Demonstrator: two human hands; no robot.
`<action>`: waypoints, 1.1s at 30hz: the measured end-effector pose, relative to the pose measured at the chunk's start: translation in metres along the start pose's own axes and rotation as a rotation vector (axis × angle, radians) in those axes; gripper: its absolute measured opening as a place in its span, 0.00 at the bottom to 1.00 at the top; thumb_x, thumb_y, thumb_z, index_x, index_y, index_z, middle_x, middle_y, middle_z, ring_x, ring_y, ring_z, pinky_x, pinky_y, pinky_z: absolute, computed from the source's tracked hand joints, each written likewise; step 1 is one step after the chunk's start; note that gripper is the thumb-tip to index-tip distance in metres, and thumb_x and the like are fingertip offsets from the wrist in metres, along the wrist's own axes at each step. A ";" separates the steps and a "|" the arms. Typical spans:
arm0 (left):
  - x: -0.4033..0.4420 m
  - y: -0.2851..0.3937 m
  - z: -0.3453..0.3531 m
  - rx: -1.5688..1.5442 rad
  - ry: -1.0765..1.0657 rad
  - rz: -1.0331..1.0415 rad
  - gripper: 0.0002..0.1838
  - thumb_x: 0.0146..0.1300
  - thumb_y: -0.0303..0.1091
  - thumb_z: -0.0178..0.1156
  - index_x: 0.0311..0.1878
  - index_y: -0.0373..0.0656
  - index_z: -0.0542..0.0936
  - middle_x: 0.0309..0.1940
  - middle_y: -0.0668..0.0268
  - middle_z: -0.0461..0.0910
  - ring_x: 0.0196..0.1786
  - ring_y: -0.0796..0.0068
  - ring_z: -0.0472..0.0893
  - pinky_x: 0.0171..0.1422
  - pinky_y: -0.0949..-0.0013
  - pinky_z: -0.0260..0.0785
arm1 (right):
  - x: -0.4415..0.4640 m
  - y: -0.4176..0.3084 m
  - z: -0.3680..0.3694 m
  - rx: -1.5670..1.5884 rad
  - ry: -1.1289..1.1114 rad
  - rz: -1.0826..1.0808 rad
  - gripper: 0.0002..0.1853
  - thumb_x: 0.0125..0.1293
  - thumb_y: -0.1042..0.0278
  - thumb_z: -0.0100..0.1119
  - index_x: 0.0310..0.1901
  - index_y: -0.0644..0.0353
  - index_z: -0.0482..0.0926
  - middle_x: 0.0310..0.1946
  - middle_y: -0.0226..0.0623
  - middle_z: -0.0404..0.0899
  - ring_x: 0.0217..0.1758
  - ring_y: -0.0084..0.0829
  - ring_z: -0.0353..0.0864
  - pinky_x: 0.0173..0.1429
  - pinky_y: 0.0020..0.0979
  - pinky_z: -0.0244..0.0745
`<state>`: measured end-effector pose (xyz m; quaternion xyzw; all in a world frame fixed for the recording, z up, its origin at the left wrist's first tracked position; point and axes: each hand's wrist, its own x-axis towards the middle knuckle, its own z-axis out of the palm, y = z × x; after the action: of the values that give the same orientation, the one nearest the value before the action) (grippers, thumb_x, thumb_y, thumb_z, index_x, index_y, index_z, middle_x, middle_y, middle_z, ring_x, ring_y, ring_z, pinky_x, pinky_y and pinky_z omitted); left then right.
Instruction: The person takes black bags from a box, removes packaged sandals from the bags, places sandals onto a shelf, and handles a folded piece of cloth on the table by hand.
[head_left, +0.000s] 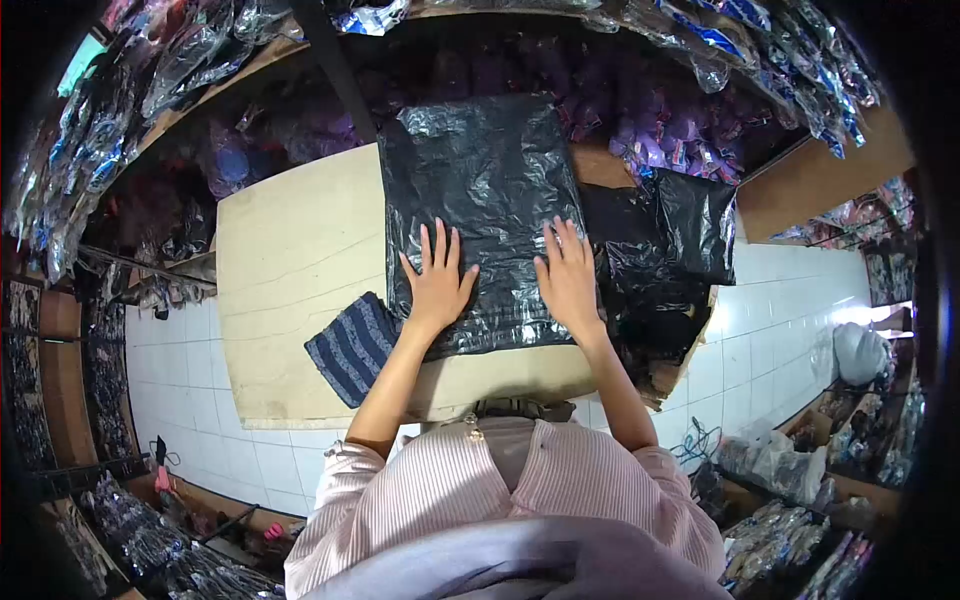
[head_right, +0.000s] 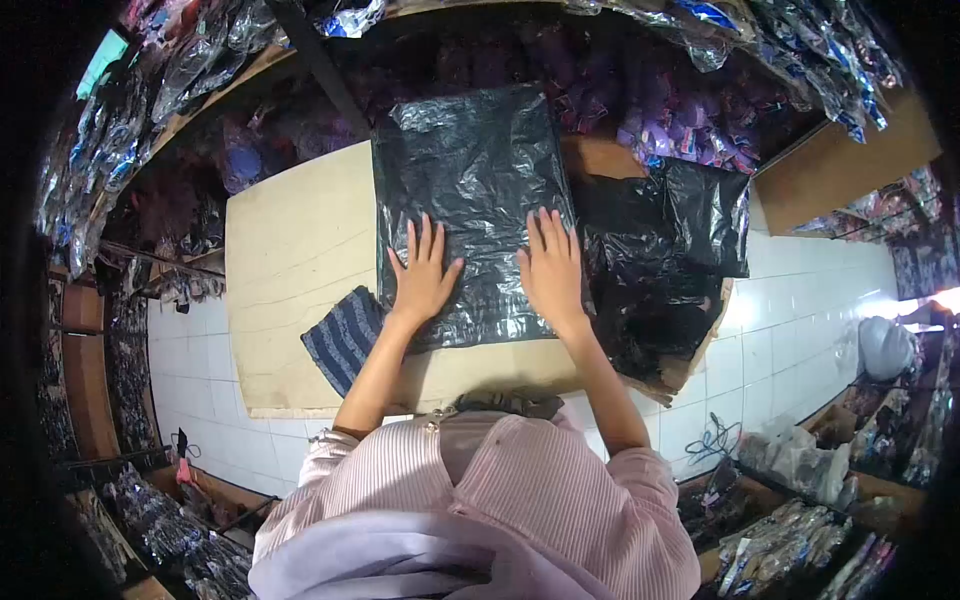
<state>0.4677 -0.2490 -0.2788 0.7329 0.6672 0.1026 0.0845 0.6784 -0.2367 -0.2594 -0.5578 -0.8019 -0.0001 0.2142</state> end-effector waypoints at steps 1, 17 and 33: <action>-0.002 -0.004 0.007 0.024 0.002 0.019 0.37 0.65 0.56 0.42 0.70 0.43 0.51 0.73 0.60 0.38 0.74 0.54 0.36 0.66 0.31 0.28 | -0.004 0.005 0.009 -0.004 0.009 0.003 0.26 0.64 0.61 0.47 0.62 0.63 0.62 0.64 0.48 0.58 0.70 0.43 0.52 0.71 0.45 0.46; -0.004 -0.031 0.022 -0.035 0.035 -0.016 0.45 0.56 0.67 0.48 0.71 0.50 0.51 0.73 0.63 0.36 0.74 0.56 0.33 0.61 0.23 0.29 | -0.020 0.009 0.025 -0.056 0.008 0.110 0.29 0.66 0.52 0.46 0.66 0.53 0.60 0.68 0.53 0.48 0.71 0.46 0.49 0.69 0.45 0.47; -0.158 0.118 0.087 -0.599 -1.433 0.714 0.31 0.64 0.56 0.48 0.62 0.42 0.65 0.59 0.54 0.69 0.61 0.59 0.69 0.62 0.64 0.61 | -0.348 0.008 0.006 0.472 0.123 0.817 0.18 0.58 0.72 0.55 0.51 0.60 0.71 0.46 0.45 0.73 0.52 0.43 0.71 0.55 0.38 0.66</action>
<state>0.5900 -0.4161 -0.3384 0.7340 0.1266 -0.1933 0.6387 0.7835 -0.5435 -0.3864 -0.7625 -0.4806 0.2335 0.3648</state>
